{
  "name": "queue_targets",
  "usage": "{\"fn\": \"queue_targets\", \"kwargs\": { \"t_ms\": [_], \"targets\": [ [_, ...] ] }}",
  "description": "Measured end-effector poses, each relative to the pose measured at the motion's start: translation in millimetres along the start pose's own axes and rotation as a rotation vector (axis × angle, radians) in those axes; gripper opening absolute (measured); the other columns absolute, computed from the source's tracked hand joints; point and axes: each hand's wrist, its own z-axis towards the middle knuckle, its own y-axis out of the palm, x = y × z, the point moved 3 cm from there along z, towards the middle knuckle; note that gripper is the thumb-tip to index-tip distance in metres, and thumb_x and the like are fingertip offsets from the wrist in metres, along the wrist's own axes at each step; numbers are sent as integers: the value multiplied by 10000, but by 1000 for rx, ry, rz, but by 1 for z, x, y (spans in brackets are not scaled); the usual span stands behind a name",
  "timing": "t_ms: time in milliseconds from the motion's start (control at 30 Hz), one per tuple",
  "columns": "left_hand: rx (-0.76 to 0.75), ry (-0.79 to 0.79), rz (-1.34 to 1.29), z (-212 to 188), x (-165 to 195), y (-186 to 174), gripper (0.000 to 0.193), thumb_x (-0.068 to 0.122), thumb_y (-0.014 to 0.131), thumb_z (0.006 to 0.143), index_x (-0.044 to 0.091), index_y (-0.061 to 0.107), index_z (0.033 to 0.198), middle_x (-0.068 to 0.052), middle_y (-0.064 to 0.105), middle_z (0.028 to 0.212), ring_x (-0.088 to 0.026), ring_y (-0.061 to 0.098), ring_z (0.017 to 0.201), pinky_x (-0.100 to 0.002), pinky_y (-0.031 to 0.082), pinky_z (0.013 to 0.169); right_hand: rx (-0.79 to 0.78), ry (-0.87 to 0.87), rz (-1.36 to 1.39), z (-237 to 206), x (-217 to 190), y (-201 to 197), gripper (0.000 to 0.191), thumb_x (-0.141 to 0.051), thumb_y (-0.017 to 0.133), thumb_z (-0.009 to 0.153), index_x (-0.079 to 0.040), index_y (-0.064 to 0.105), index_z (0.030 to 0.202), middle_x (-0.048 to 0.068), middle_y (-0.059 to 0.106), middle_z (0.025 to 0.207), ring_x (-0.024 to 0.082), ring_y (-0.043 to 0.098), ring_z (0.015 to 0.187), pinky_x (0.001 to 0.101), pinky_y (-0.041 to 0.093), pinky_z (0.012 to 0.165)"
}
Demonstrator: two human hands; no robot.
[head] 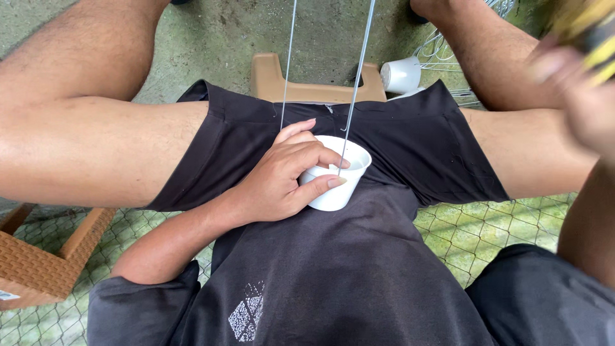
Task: The person sits cross-legged and uses pliers to bend thin metal wires into hooks, then threads the wires through holes in small white plastic cups. The person repeats this process for multiple cups, securing the wires to create hanging assemblies.
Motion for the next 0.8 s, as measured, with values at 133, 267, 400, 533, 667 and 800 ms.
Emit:
{"fn": "queue_targets", "kwargs": {
  "t_ms": [133, 267, 400, 533, 667, 800],
  "targets": [
    [-13, -3, -13, -1, -1, -2, 192, 221, 678, 1012, 99, 695, 1158, -22, 730, 1081, -189, 680, 1070, -560, 254, 1290, -363, 64, 195, -33, -31, 15, 289, -190, 808, 842, -69, 715, 1088, 105, 652, 1131, 253, 659, 1050, 384, 533, 892],
    [-15, -13, -13, -3, -1, -2, 237, 232, 574, 1074, 98, 661, 1249, -18, 667, 1001, -174, 658, 1007, -555, 235, 1291, -578, -93, 147, -42, -42, 34, 436, -179, 767, 699, -132, 726, 1131, 100, 641, 1376, 296, 613, 1284, 430, 483, 1084],
    [-13, -79, -40, -5, -2, -2, 302, 216, 481, 1103, 87, 626, 1334, -4, 537, 842, -157, 625, 892, -545, 249, 1289, -629, -174, 99, -41, -48, 45, 519, -189, 759, 678, -134, 712, 1192, 86, 600, 1471, 295, 556, 1349, 466, 386, 1182],
    [6, -76, -26, -3, -1, -2, 306, 211, 475, 1112, 84, 609, 1356, -2, 538, 847, -158, 630, 888, -534, 262, 1278, -677, -220, 153, -32, -52, 45, 466, -182, 747, 711, -153, 718, 1175, 76, 607, 1424, 261, 567, 1324, 490, 333, 1203],
    [11, -77, -19, -2, 2, -3, 310, 205, 486, 1109, 99, 634, 1361, -15, 594, 866, -164, 650, 900, -526, 276, 1276, -755, -153, 155, -27, -57, 46, 468, -176, 765, 705, -157, 732, 1172, 69, 634, 1355, 243, 603, 1242, 500, 340, 1183],
    [56, -15, -2, 1, 6, -8, 285, 176, 537, 1089, 83, 659, 1329, -35, 671, 958, -181, 663, 958, -470, 382, 1171, -759, -180, 116, -23, -62, 46, 489, -174, 769, 678, -166, 734, 1166, 78, 645, 1328, 247, 611, 1229, 493, 360, 1171]
  ]
}}
